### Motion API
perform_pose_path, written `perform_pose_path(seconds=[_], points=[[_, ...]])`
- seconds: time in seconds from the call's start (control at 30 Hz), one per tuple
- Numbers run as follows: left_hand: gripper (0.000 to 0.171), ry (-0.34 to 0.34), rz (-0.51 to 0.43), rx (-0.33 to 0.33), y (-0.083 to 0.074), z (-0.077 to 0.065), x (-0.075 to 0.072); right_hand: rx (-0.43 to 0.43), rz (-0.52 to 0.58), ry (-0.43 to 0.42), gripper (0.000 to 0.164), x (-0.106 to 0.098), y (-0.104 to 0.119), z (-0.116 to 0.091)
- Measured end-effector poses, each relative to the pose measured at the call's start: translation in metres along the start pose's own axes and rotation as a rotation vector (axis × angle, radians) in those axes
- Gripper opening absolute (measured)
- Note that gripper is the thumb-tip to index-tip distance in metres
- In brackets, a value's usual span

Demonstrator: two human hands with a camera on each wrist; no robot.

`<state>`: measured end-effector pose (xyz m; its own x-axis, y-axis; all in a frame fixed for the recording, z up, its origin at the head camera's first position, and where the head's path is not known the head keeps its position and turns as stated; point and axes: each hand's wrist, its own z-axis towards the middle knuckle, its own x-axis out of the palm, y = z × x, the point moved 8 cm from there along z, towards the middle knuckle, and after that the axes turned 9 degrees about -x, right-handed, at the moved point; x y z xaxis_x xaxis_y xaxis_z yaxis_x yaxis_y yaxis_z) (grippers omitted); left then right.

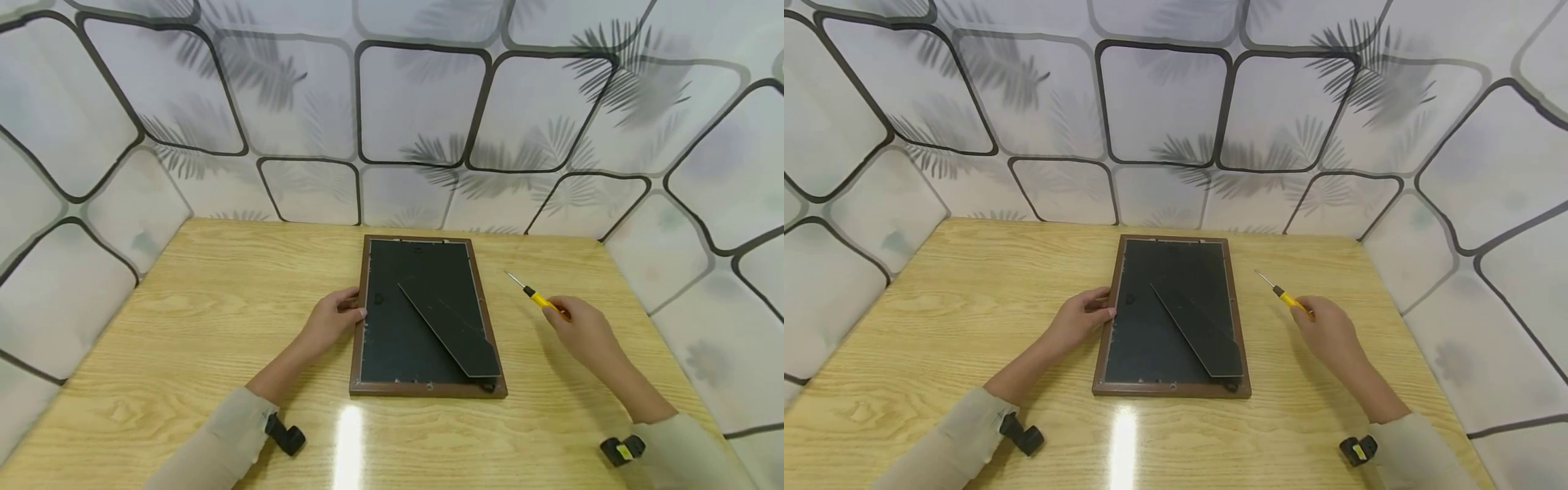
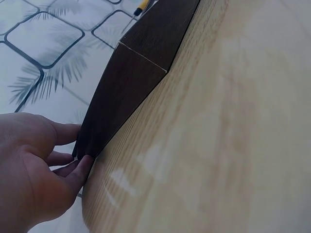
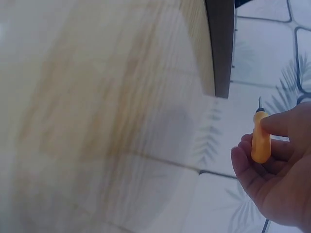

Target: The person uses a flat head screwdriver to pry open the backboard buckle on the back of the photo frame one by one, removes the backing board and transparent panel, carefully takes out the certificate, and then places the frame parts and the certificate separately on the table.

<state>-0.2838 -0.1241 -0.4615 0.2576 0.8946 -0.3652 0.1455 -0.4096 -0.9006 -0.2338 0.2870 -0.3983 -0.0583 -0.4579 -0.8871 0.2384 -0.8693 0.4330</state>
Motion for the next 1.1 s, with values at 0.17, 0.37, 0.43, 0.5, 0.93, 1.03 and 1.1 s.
perform_pose_path(seconds=[0.17,0.37,0.43,0.5,0.93,1.03,1.1], points=[[0.056,0.002,0.000,0.004,0.000,0.000,0.001,-0.081,-0.030,0.005,0.029,0.010,0.021,0.025],[0.057,0.009,-0.006,0.014,0.000,0.001,0.002,-0.151,-0.038,0.042,0.027,0.024,0.042,0.055],[0.057,0.010,-0.006,0.020,-0.001,0.000,0.002,-0.165,-0.044,0.058,0.027,0.028,0.049,0.065],[0.056,0.008,-0.005,0.026,-0.002,-0.001,0.002,-0.183,-0.045,0.072,0.026,0.033,0.055,0.074],[0.056,0.002,-0.012,0.023,-0.001,0.000,0.001,-0.278,-0.036,0.174,0.026,0.061,0.091,0.127],[0.056,0.000,-0.005,0.033,0.000,0.001,0.000,-0.298,-0.046,0.199,0.026,0.069,0.097,0.138],[0.056,0.001,-0.002,0.040,0.000,0.000,0.000,-0.307,-0.057,0.217,0.026,0.075,0.099,0.145]])
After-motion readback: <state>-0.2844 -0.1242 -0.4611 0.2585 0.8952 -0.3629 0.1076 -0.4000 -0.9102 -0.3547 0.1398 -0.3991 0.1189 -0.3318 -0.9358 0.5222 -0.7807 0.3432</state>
